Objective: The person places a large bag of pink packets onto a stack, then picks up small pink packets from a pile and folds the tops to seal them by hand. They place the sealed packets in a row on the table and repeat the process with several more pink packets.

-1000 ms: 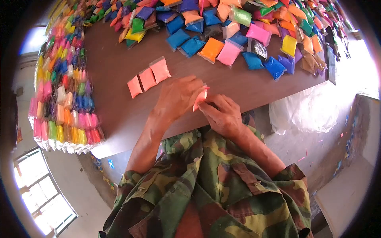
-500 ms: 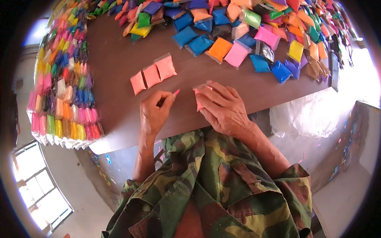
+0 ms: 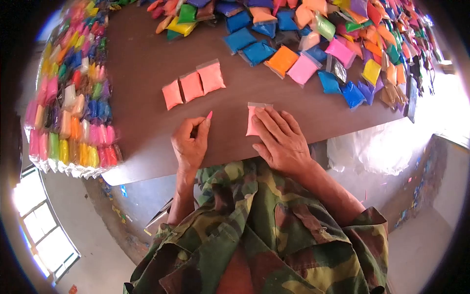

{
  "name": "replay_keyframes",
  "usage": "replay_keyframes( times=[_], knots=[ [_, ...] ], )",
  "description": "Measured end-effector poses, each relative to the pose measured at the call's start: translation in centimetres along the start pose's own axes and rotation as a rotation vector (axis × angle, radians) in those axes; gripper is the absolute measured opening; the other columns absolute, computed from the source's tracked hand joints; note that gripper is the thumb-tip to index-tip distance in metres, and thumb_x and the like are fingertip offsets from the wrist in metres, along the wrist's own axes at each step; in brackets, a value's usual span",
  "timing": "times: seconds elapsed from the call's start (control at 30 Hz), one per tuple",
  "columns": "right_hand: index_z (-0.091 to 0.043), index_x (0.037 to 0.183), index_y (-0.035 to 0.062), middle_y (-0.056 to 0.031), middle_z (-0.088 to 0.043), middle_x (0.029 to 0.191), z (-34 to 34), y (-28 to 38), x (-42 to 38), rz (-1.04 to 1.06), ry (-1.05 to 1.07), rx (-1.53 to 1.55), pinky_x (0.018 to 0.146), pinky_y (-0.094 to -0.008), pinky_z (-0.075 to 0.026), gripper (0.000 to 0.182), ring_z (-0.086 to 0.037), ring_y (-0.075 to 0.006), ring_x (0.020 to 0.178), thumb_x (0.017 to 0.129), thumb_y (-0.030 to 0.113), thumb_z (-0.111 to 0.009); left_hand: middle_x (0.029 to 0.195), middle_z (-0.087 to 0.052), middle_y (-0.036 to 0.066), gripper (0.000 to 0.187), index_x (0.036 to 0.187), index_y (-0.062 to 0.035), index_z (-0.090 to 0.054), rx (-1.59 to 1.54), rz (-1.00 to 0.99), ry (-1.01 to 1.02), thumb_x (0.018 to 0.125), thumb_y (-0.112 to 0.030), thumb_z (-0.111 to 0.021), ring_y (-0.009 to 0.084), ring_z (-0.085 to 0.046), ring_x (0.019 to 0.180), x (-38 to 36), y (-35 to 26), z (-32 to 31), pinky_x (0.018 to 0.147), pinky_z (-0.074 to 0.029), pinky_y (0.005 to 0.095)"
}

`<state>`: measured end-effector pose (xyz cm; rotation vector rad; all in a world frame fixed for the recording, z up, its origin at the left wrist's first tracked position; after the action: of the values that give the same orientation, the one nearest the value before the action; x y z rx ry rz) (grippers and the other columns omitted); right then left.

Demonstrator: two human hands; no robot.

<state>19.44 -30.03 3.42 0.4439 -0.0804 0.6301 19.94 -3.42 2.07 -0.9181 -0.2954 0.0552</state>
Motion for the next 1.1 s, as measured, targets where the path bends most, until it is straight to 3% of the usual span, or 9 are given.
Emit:
replay_keyframes(
  times=[0.33,0.43,0.6,0.8,0.9,1.03,1.1],
  knots=[
    [-0.059,0.152,0.003,-0.0159,-0.053,0.163,0.6,-0.4,0.5,0.03,-0.065,0.065,0.123,-0.0541,-0.038,0.061,-0.049,-0.0354,0.151,0.098,0.027,-0.074,0.079,-0.074,0.005,0.011,0.098,-0.0013,-0.077,-0.042,0.023,-0.107,0.097,-0.01,-0.083,0.0079,-0.062,0.068,-0.7,-0.4,1.0,0.064,-0.051,0.0277],
    [-0.058,0.151,-0.003,-0.0206,-0.052,0.162,1.5,0.1,0.9,0.02,-0.104,0.062,0.123,-0.0586,-0.037,0.063,-0.049,-0.0426,0.151,0.098,0.027,-0.074,0.08,-0.075,0.004,0.011,0.098,-0.001,-0.077,-0.058,0.046,-0.135,0.097,-0.01,-0.084,0.007,-0.062,0.069,-1.1,-0.1,1.2,0.064,-0.051,0.0272],
    [-0.057,0.151,-0.0044,-0.0227,-0.05,0.164,0.8,-0.1,0.4,0.032,-0.019,0.003,0.123,-0.0578,-0.037,0.066,-0.048,-0.0421,0.151,0.097,0.029,-0.075,0.078,-0.073,0.004,0.012,0.099,-0.0002,-0.077,-0.07,0.087,-0.128,0.097,-0.01,-0.084,0.0072,-0.062,0.068,-1.4,0.0,1.3,0.063,-0.051,0.0267],
    [-0.06,0.148,-0.0051,-0.0216,-0.053,0.162,0.3,-0.1,0.7,0.012,-0.016,0.006,0.121,-0.0566,-0.039,0.061,-0.053,-0.042,0.147,0.099,0.03,-0.073,0.075,-0.072,0.003,0.01,0.098,-0.0022,-0.077,-0.039,-0.003,-0.146,0.097,-0.01,-0.084,0.0078,-0.061,0.065,-0.9,0.4,0.7,0.062,-0.051,0.0266],
    [-0.063,0.145,-0.0012,-0.0181,-0.054,0.162,0.3,-0.2,1.0,0.009,-0.024,-0.014,0.121,-0.0555,-0.039,0.058,-0.053,-0.038,0.148,0.098,0.031,-0.075,0.076,-0.072,0.003,0.009,0.098,-0.0028,-0.077,-0.06,0.094,-0.113,0.097,-0.009,-0.084,0.0079,-0.061,0.064,-1.0,0.4,0.6,0.061,-0.05,0.0268],
    [-0.066,0.142,0.0007,-0.016,-0.054,0.162,0.1,-0.1,0.6,0.013,-0.033,-0.031,0.121,-0.0544,-0.039,0.056,-0.053,-0.0349,0.149,0.097,0.032,-0.076,0.081,-0.072,0.01,0.009,0.097,-0.0023,-0.074,-0.047,0.06,-0.104,0.095,-0.003,-0.083,0.0155,-0.065,0.064,-0.8,0.2,0.9,0.061,-0.053,0.0308],
    [-0.066,0.142,-0.0029,-0.0187,-0.056,0.16,0.3,0.1,0.7,0.029,-0.033,-0.038,0.121,-0.0565,-0.039,0.057,-0.054,-0.0388,0.146,0.098,0.032,-0.076,0.081,-0.071,0.01,0.009,0.098,-0.0021,-0.074,-0.058,0.069,-0.113,0.095,-0.003,-0.083,0.0157,-0.065,0.064,-0.8,0.1,0.9,0.061,-0.052,0.0308]
  ],
)
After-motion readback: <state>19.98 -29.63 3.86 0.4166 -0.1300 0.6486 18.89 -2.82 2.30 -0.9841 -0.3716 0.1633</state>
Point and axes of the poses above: each hand's wrist, its own x-axis towards the middle knuckle, its own z-axis out of the back of the hand, y = z × x, the point moved 3 cm from there along x, towards the middle knuckle
